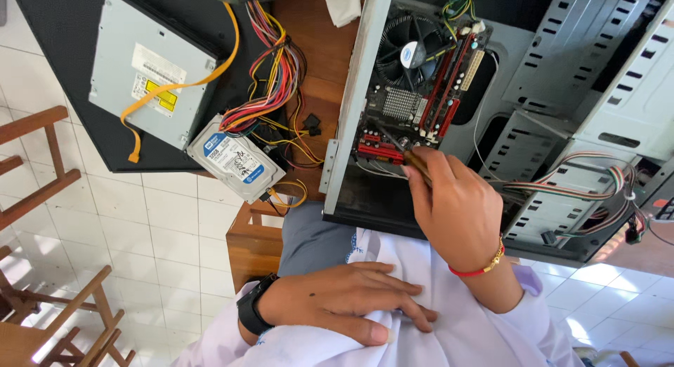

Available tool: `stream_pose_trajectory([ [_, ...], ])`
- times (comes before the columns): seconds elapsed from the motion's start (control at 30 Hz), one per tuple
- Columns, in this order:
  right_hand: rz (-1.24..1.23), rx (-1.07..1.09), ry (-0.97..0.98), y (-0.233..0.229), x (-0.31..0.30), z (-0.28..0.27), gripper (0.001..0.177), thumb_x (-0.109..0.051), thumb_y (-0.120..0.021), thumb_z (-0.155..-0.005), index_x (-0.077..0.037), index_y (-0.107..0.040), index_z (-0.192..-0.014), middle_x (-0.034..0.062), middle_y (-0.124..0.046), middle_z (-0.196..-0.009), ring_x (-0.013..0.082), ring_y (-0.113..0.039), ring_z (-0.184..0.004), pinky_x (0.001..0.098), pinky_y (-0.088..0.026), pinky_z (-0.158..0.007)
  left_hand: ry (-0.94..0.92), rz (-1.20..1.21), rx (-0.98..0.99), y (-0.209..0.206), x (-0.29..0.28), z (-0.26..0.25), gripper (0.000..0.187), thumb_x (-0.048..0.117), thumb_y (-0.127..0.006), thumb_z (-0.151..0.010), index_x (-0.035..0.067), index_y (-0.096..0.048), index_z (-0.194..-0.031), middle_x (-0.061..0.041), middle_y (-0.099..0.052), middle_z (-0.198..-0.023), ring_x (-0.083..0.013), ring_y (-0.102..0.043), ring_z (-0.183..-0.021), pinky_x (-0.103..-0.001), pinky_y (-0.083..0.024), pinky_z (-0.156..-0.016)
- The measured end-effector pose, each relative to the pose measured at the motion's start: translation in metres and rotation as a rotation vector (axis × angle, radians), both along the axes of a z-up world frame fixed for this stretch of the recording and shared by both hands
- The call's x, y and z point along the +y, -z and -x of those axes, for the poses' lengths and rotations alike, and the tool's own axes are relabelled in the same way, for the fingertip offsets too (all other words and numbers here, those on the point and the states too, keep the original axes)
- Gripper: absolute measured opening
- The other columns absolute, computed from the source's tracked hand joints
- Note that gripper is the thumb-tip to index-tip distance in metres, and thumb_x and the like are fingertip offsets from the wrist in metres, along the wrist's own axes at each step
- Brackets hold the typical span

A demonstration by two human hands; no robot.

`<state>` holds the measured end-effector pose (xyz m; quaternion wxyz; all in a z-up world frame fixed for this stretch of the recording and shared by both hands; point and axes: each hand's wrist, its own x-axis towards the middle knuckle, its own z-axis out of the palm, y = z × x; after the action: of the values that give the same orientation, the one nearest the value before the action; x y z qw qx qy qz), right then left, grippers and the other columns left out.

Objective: The person uses a screwdriver to tighten screws on a graphics card installed in a desktop computer tower. They repeatedly adjust the card and secure it to the motherboard and case.

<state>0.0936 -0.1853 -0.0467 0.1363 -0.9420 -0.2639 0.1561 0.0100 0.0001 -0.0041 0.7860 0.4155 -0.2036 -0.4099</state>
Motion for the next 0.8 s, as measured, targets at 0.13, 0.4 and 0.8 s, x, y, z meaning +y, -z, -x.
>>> stream_pose_trajectory([
  [0.13, -0.003, -0.044, 0.022, 0.0, 0.004, -0.006, 0.017, -0.027, -0.06, -0.1, -0.016, -0.067, -0.112, -0.0015, -0.07, -0.088, 0.02, -0.064, -0.065, 0.0311, -0.045, -0.051, 0.028, -0.008, 0.027, 0.001, 0.003, -0.004, 0.044, 0.042, -0.031, -0.104, 0.011, -0.045, -0.133, -0.008, -0.053, -0.143, -0.0298, -0.042, -0.149, -0.047, -0.018, -0.125],
  [0.4, 0.025, -0.083, -0.019, 0.004, 0.006, -0.021, 0.015, -0.024, -0.063, -0.098, -0.014, -0.069, -0.108, 0.0001, -0.065, -0.078, 0.0211, -0.062, -0.061, 0.0319, -0.041, -0.046, 0.063, -0.009, 0.051, 0.005, 0.011, -0.023, 0.046, 0.044, -0.03, -0.103, 0.012, -0.045, -0.133, -0.004, -0.052, -0.141, -0.0306, -0.038, -0.152, -0.042, -0.022, -0.122],
  [0.8, 0.041, -0.171, -0.086, 0.009, 0.03, -0.043, 0.017, -0.029, -0.067, -0.098, -0.017, -0.07, -0.11, -0.0025, -0.06, -0.069, 0.0184, -0.058, -0.054, 0.0301, -0.039, -0.045, 0.009, -0.02, 0.052, 0.011, 0.023, -0.047, 0.056, 0.05, -0.028, -0.1, 0.008, -0.047, -0.132, -0.008, -0.056, -0.127, -0.0272, -0.055, -0.112, -0.035, -0.036, -0.105],
])
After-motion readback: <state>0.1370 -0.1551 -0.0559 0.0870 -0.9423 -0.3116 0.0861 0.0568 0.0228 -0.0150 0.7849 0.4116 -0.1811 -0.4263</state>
